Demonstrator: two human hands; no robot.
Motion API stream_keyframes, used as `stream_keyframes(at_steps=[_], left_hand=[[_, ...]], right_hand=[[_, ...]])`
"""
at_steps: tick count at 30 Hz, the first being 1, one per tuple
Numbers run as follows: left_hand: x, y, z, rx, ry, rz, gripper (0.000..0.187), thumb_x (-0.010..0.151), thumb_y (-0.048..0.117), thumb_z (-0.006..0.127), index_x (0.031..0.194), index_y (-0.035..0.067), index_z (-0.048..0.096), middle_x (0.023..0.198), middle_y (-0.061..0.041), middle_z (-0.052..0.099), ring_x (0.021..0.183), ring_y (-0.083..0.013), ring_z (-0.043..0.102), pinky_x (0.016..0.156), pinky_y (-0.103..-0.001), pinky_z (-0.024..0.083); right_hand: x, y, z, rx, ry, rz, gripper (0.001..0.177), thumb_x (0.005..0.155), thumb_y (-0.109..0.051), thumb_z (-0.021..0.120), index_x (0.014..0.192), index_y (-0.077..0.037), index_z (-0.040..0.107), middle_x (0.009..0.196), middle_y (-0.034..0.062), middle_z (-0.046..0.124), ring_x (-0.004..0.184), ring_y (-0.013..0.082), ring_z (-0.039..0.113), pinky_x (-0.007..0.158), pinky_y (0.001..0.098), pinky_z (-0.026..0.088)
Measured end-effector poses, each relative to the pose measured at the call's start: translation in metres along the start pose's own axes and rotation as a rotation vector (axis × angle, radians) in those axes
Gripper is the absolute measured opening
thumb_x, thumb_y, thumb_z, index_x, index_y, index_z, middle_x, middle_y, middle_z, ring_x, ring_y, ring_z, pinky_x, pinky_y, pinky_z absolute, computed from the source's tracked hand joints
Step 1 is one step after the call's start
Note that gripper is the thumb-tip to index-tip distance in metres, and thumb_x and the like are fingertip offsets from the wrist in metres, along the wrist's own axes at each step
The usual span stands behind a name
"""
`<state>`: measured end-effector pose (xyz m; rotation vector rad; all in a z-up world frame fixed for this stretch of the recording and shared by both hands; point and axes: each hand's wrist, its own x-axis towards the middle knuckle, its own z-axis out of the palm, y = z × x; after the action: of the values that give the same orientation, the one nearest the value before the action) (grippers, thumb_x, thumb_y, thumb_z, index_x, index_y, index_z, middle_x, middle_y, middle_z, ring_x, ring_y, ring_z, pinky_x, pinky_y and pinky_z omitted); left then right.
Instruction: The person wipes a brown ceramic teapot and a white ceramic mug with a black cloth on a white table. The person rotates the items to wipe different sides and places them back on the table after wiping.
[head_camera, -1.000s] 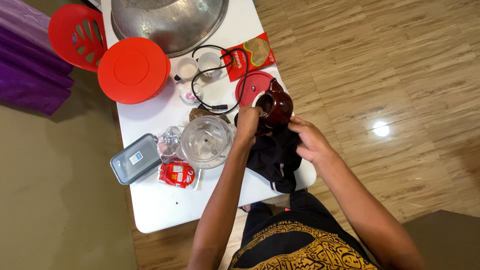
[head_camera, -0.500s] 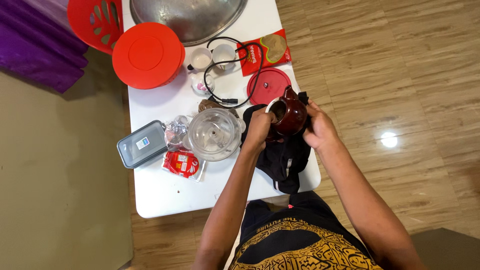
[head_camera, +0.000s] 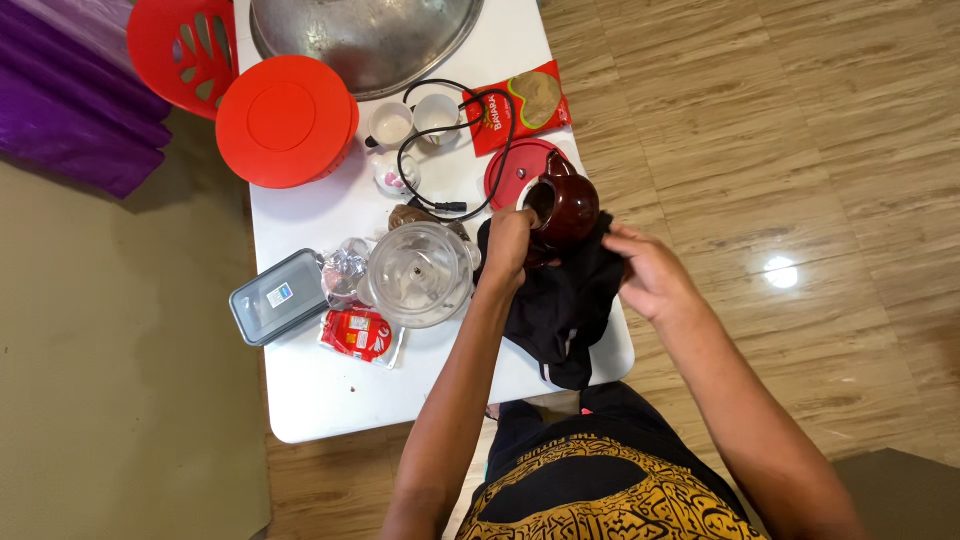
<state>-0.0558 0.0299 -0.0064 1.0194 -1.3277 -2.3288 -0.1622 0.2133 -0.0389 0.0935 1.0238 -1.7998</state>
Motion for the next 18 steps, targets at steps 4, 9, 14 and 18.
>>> stream_keyframes(at_steps=[4,9,14,18], left_hand=[[-0.007,-0.002,0.004,0.017,0.007,-0.011,0.025,0.079,0.007,0.048,0.093,-0.007,0.064,0.079,-0.021,0.066,0.054,-0.0327,0.065,0.043,-0.045,0.058],[-0.015,-0.006,0.007,0.025,-0.018,-0.048,0.025,0.077,0.006,0.048,0.093,-0.007,0.062,0.082,-0.02,0.064,0.057,-0.0333,0.066,0.043,-0.047,0.058],[-0.017,-0.004,0.006,0.033,-0.005,-0.053,0.025,0.076,0.006,0.048,0.093,-0.005,0.063,0.083,-0.019,0.065,0.058,-0.0321,0.067,0.044,-0.046,0.059],[-0.013,-0.002,0.0,0.027,0.039,-0.019,0.022,0.078,0.006,0.05,0.092,-0.006,0.062,0.081,-0.018,0.063,0.058,-0.0316,0.065,0.044,-0.047,0.059]], right_hand=[[0.003,-0.019,-0.008,0.038,0.034,-0.091,0.023,0.097,-0.005,0.064,0.12,-0.006,0.066,0.112,0.0066,0.071,0.105,0.0199,0.068,0.096,0.0337,0.055],[0.022,-0.017,-0.005,0.153,0.038,-0.149,0.019,0.097,-0.005,0.064,0.116,-0.01,0.066,0.111,0.0049,0.072,0.105,0.0184,0.069,0.097,0.0325,0.056],[0.036,0.012,0.006,0.123,0.0,-0.133,0.017,0.099,-0.006,0.063,0.115,-0.009,0.065,0.11,0.0064,0.071,0.103,0.0183,0.068,0.095,0.0341,0.056],[0.028,0.023,0.017,0.033,0.015,-0.099,0.023,0.098,-0.008,0.06,0.12,-0.008,0.066,0.112,0.0079,0.072,0.104,0.018,0.069,0.095,0.0323,0.055]])
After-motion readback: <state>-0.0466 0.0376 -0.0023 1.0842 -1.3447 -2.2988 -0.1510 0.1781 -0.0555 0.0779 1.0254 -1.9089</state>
